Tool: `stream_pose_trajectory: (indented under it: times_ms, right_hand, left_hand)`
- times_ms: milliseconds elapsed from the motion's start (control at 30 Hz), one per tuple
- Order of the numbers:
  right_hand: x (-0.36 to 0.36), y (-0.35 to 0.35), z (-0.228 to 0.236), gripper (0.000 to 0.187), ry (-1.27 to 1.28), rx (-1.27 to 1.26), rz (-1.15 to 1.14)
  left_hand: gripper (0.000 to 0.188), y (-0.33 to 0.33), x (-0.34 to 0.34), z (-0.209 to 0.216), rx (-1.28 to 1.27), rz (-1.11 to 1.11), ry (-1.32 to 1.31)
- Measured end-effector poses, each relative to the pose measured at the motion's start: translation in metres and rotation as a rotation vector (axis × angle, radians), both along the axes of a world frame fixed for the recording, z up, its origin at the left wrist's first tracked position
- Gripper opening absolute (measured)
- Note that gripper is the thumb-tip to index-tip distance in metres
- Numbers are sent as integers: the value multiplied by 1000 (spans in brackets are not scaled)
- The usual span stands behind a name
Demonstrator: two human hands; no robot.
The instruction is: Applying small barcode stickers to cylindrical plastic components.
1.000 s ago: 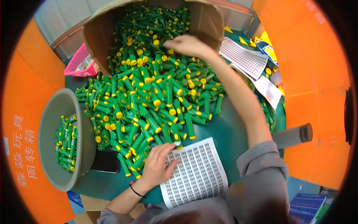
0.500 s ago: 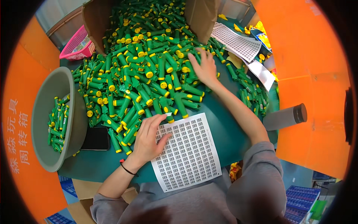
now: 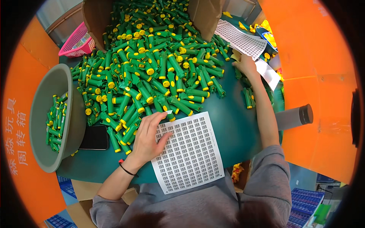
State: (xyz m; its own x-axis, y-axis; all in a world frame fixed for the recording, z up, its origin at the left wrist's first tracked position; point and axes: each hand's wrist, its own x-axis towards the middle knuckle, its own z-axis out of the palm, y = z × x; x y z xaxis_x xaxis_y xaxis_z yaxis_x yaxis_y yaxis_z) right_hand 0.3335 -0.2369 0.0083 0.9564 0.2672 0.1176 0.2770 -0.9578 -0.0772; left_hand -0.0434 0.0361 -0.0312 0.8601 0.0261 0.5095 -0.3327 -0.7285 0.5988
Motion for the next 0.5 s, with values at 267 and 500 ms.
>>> stream_pose_trajectory:
  times_ms: [267,500]
  right_hand:
    - [-85,35,43,25,411,793,257]
    - [-221,56,1,24,1242,1474,286]
  left_hand:
    - [64,2,-7,-3,-74,53,-22]
    - [85,-24,8,39,-308,12,-138]
